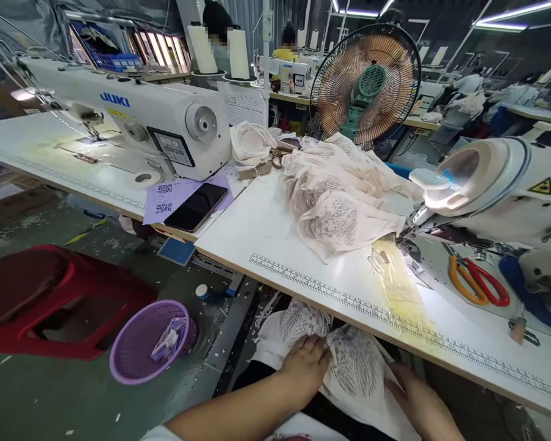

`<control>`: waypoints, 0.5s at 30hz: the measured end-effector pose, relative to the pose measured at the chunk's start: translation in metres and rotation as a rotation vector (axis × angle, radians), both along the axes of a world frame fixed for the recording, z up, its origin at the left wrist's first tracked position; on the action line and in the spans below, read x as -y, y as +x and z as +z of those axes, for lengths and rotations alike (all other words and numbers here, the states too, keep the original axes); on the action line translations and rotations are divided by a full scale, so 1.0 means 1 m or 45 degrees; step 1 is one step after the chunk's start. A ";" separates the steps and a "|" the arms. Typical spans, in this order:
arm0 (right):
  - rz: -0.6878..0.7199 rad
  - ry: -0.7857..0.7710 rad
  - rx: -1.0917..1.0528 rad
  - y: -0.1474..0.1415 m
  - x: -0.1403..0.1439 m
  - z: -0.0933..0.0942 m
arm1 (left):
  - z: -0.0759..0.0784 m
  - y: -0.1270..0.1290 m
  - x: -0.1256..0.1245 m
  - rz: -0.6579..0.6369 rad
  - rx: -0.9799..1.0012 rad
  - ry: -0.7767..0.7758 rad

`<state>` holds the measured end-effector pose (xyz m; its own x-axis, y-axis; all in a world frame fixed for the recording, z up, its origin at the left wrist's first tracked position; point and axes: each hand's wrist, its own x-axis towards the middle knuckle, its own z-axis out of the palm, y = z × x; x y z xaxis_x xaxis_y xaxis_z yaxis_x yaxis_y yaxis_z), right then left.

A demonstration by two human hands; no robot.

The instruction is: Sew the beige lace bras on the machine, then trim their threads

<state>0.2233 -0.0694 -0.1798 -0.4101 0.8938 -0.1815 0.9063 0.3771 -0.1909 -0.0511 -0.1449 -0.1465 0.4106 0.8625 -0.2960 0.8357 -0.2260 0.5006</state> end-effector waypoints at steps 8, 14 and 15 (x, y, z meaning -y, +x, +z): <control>0.263 -0.209 -0.166 0.007 -0.016 0.100 | 0.029 -0.009 -0.002 0.099 -0.064 -0.135; 0.294 0.047 -0.212 0.003 -0.010 0.129 | 0.062 -0.016 -0.009 0.025 -0.096 -0.329; 0.268 0.120 -0.269 0.004 -0.008 0.134 | 0.070 -0.019 -0.009 0.018 -0.046 -0.329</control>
<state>0.2278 -0.0615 -0.0458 -0.6076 0.7942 0.0068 0.7505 0.5770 -0.3224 -0.0698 -0.1354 -0.0767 0.3841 0.7620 -0.5213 0.8561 -0.0824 0.5102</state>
